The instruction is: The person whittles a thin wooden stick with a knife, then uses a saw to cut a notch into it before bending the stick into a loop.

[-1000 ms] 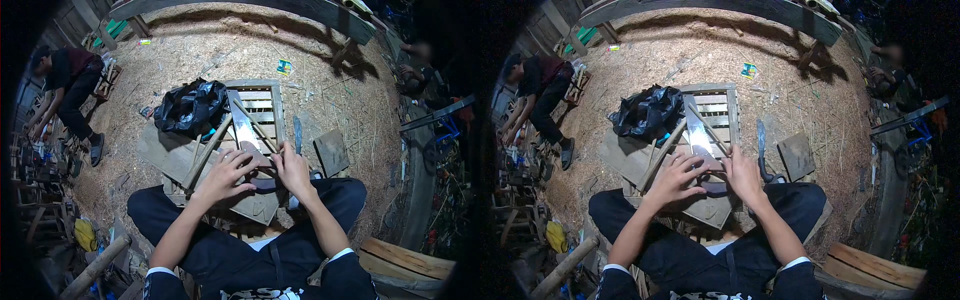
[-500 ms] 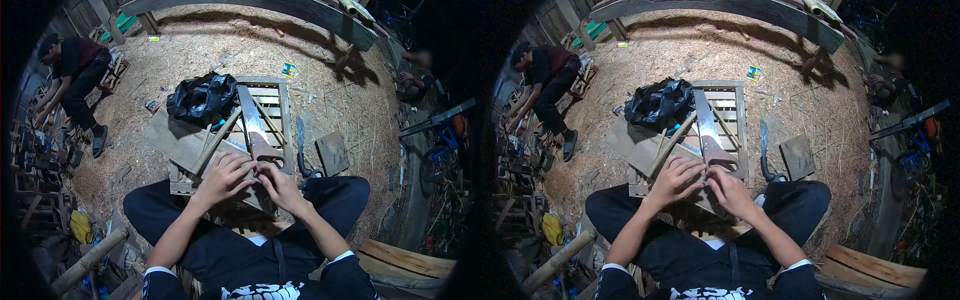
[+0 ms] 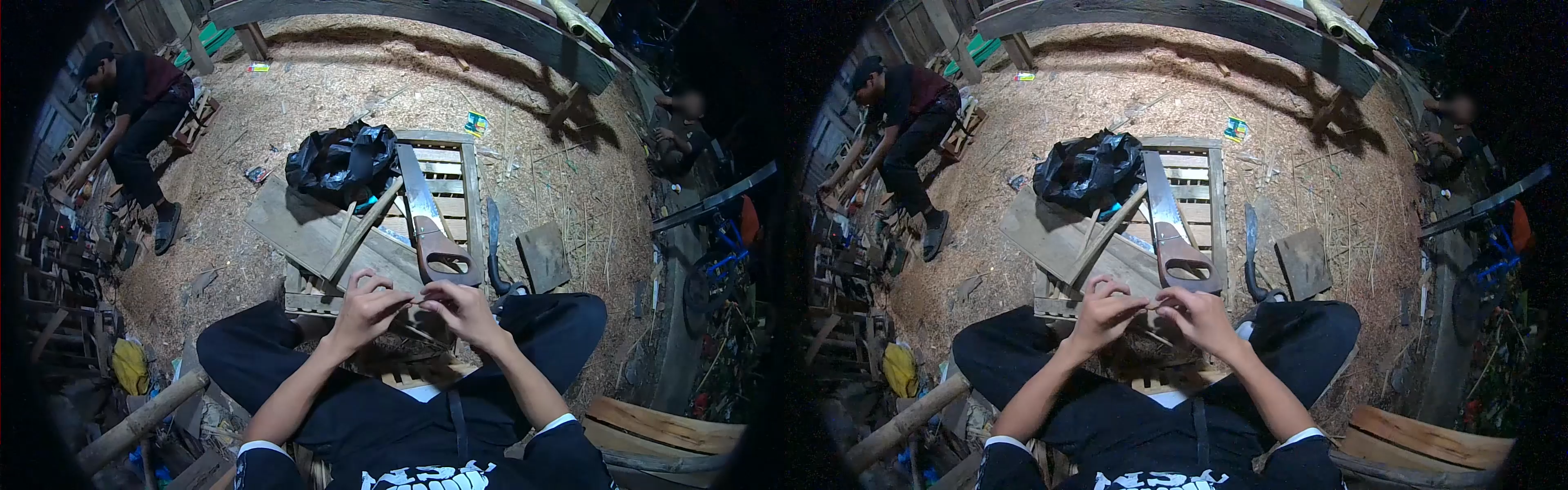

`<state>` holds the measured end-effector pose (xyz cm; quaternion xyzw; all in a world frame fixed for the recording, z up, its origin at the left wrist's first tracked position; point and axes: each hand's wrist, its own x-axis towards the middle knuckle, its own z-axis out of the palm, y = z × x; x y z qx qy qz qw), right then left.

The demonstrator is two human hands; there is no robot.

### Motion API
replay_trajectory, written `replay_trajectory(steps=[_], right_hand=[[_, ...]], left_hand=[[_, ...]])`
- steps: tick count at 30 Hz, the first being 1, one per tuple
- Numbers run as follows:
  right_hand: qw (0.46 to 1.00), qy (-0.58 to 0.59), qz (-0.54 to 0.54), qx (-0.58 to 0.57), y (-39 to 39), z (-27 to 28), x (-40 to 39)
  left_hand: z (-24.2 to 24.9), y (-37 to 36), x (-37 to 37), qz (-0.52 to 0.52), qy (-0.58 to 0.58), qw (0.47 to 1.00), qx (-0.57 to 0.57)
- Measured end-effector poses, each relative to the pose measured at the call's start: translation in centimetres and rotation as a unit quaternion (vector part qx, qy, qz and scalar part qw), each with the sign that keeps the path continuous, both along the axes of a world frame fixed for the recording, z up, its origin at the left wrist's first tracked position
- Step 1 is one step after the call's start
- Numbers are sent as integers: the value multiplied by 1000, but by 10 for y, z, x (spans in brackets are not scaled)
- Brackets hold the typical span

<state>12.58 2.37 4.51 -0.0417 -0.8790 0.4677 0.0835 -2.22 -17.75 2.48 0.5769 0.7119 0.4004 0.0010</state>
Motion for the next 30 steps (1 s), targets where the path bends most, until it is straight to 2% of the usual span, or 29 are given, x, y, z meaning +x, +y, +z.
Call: replay_trajectory(steps=[2,3,4,11,14,16,22,28,30], right_hand=[[996,5,-46,-82,1,1,1],[999,6,-32,-31,4,4,2],[999,6,-35,-32,4,3,3],[997,77,-14,12,4,-4,6],[993,95,-2,73,6,-7,8],[999,35,-34,20,3,-5,8],[996,72,-56,8,2,1,-4],[995,53,-64,-58,-1,3,-8],[998,17,-54,-36,-1,8,-8]], left_hand=[[3,1,3,19,-13,1000,8],[3,2,5,37,-13,999,15],[3,3,6,54,-14,998,23],[2,10,11,16,-22,1000,9],[0,11,12,-5,-37,999,-4],[2,13,14,2,-46,999,-19],[12,19,15,73,-28,997,-15],[12,15,10,77,-18,997,-17],[8,12,7,68,8,998,-16]])
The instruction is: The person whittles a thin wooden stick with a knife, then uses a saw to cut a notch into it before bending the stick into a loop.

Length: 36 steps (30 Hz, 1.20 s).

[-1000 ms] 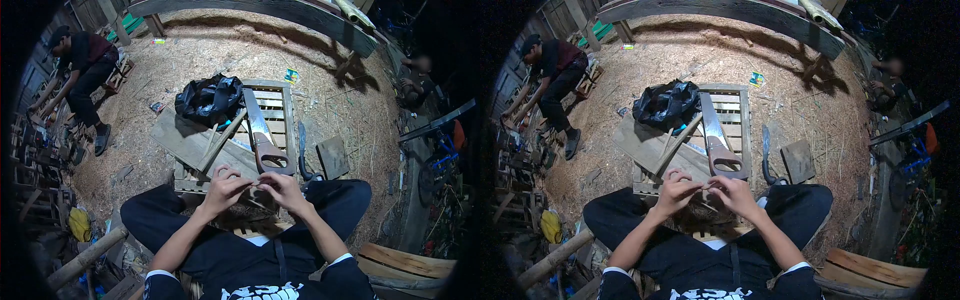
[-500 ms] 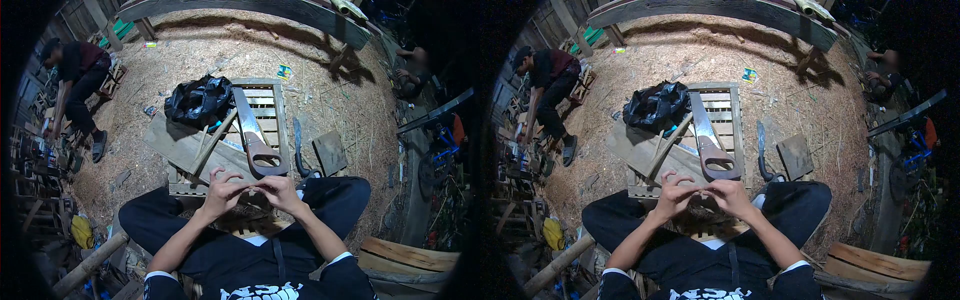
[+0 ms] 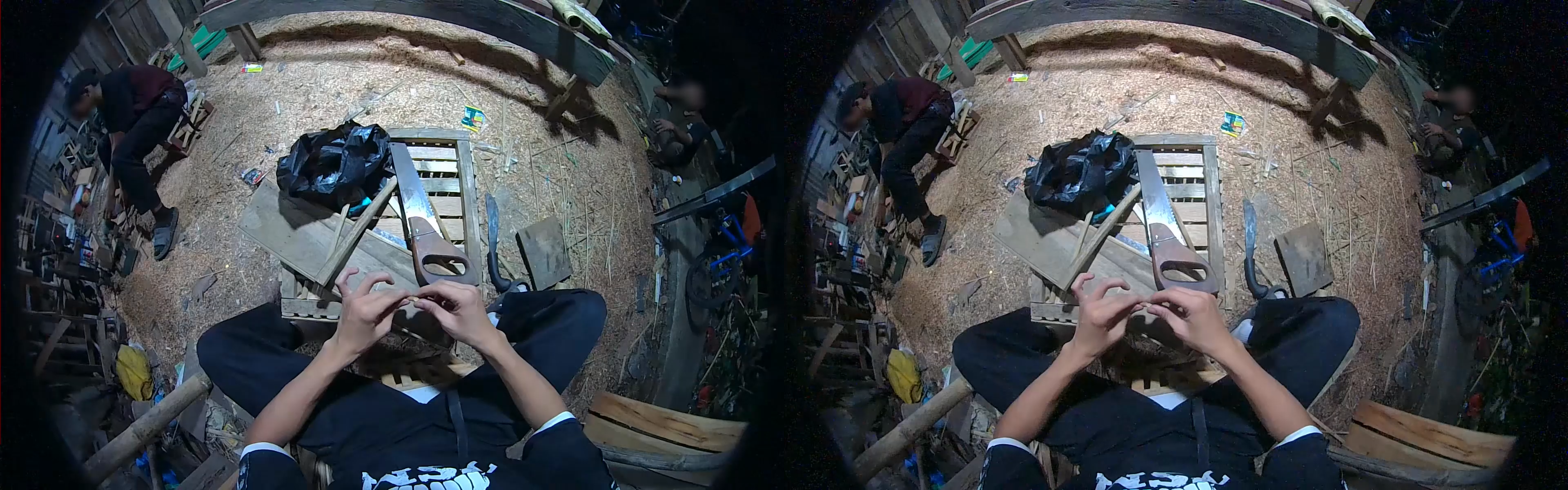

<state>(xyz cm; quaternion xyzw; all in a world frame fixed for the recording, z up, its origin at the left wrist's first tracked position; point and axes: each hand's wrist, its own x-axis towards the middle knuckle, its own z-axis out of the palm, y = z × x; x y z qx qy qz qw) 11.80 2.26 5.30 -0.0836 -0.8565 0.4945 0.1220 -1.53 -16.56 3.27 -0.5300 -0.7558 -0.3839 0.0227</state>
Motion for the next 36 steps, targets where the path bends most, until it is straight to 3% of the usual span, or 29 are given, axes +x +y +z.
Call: replay_trajectory(steps=[2,5,8,10,12,15,36], right_hand=[[999,-38,11,20,2,1,-1],[996,4,36,80,11,1,-2],[989,98,-11,112,23,3,-4],[997,9,-33,64,29,23,1],[997,-4,-51,61,31,22,5],[991,56,-38,119,33,13,8],[987,65,-15,145,24,-1,7]], left_hand=[[-4,-1,-1,-9,25,1000,-1],[-7,3,6,6,36,999,14],[-17,5,18,32,18,999,-2],[-20,6,25,25,10,998,-49],[-20,6,29,19,-13,998,-63],[-14,8,34,18,-11,996,-81],[-15,3,35,-47,-24,994,-98]])
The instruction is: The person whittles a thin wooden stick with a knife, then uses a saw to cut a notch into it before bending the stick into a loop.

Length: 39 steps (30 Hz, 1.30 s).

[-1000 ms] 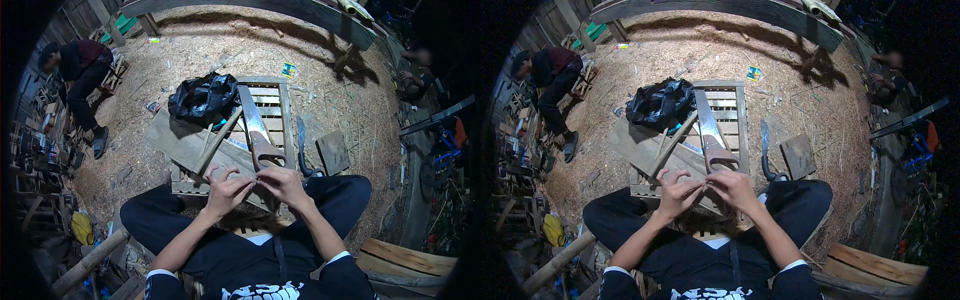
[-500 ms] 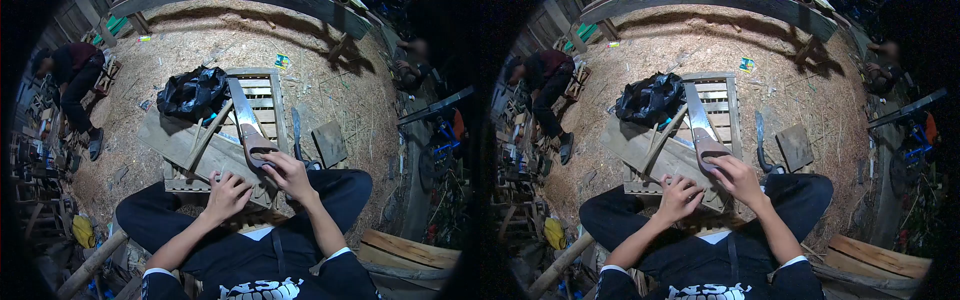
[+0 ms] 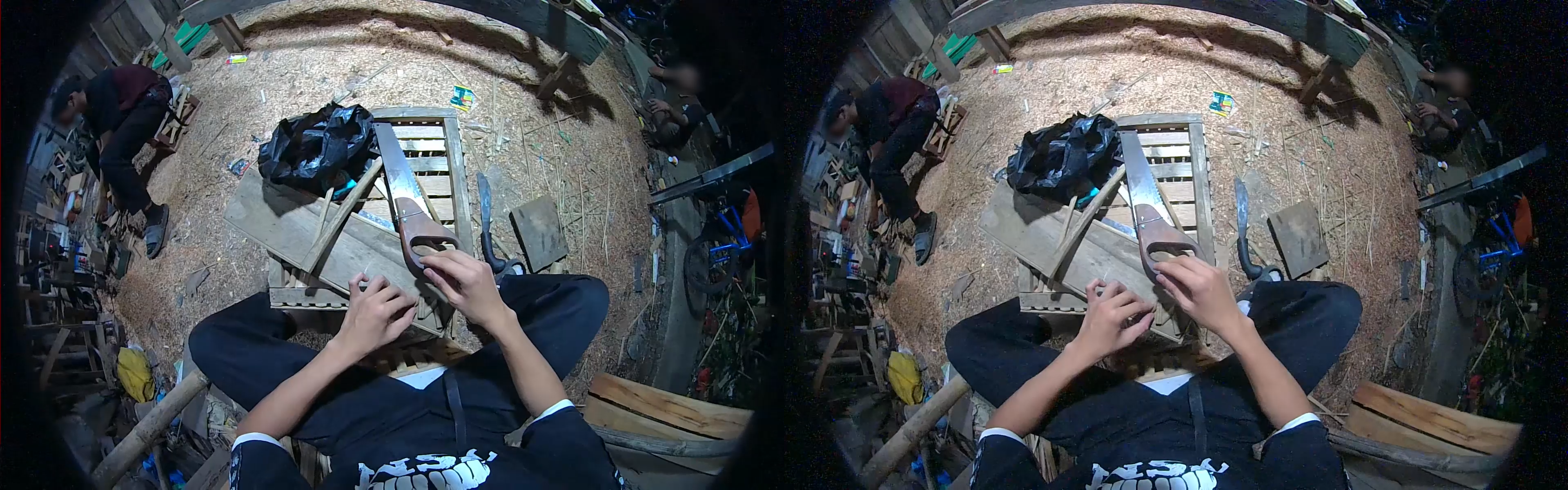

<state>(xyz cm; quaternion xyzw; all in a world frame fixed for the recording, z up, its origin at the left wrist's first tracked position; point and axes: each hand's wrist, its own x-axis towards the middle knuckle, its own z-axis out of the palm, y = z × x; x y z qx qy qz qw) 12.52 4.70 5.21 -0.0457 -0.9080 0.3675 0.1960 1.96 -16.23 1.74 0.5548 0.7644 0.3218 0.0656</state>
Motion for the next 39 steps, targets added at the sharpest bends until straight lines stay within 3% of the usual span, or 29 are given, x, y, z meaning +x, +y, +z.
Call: replay_trajectory(steps=[14,28,39], right_hand=[[999,24,-12,22,0,0,1],[992,13,-15,121,2,-15,15],[993,12,-16,115,2,-19,17]], left_hand=[[7,-5,-21,-87,27,995,-42],[5,-1,-26,-84,23,996,10],[-1,-1,-28,-91,-3,996,0]])
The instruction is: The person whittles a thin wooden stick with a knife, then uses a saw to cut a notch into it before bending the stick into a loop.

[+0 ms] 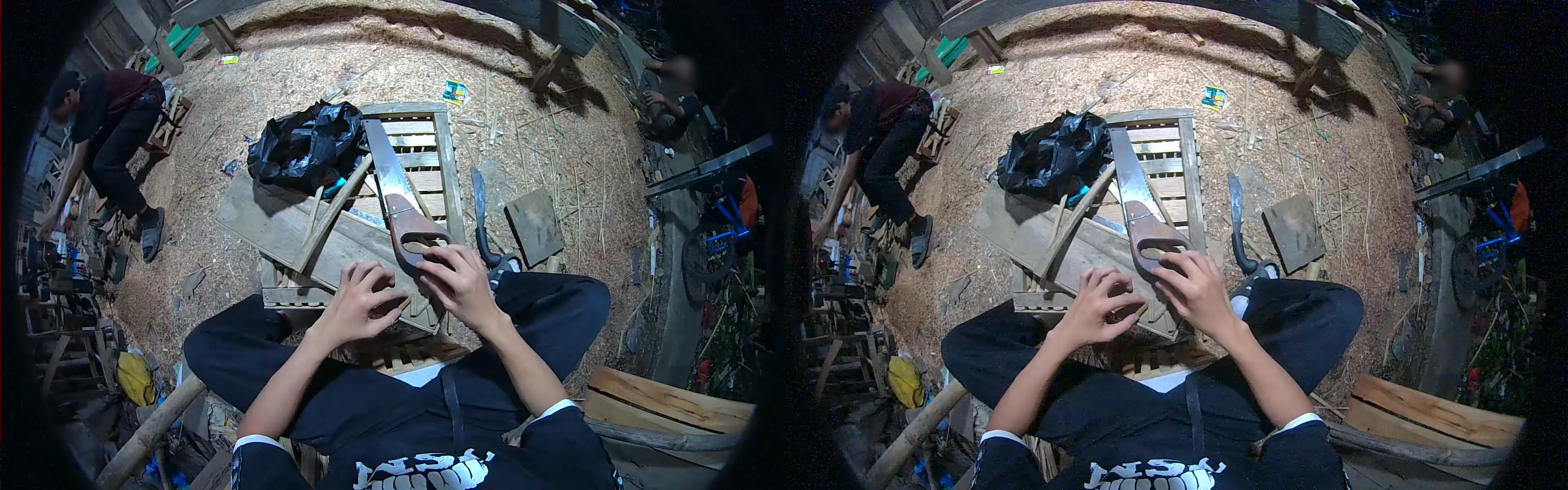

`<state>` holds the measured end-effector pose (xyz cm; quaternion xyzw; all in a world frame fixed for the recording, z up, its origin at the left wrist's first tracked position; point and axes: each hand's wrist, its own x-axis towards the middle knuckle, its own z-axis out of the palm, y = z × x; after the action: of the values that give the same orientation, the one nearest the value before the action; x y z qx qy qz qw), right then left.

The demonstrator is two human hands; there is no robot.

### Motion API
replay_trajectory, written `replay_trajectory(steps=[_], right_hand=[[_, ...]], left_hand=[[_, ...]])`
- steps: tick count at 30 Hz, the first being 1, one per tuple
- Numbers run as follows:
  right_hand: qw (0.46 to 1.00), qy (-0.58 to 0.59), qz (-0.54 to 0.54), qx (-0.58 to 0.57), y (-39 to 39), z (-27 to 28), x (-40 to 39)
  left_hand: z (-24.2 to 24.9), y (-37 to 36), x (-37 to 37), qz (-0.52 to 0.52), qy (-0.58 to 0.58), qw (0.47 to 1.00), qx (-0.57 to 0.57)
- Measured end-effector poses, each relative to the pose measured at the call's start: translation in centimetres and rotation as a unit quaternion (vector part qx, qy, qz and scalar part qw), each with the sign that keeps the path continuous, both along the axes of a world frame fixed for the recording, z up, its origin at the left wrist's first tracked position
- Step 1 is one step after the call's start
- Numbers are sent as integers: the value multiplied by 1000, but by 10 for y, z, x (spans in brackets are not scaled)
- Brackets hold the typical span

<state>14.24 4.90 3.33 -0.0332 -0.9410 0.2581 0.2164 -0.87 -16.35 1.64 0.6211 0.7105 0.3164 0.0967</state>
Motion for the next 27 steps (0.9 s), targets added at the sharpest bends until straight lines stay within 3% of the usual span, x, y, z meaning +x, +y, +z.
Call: replay_trajectory(steps=[27], right_hand=[[1000,0,3,0,-3,-1,-3]], left_hand=[[1,0,-2,-7,-11,1000,-10]])
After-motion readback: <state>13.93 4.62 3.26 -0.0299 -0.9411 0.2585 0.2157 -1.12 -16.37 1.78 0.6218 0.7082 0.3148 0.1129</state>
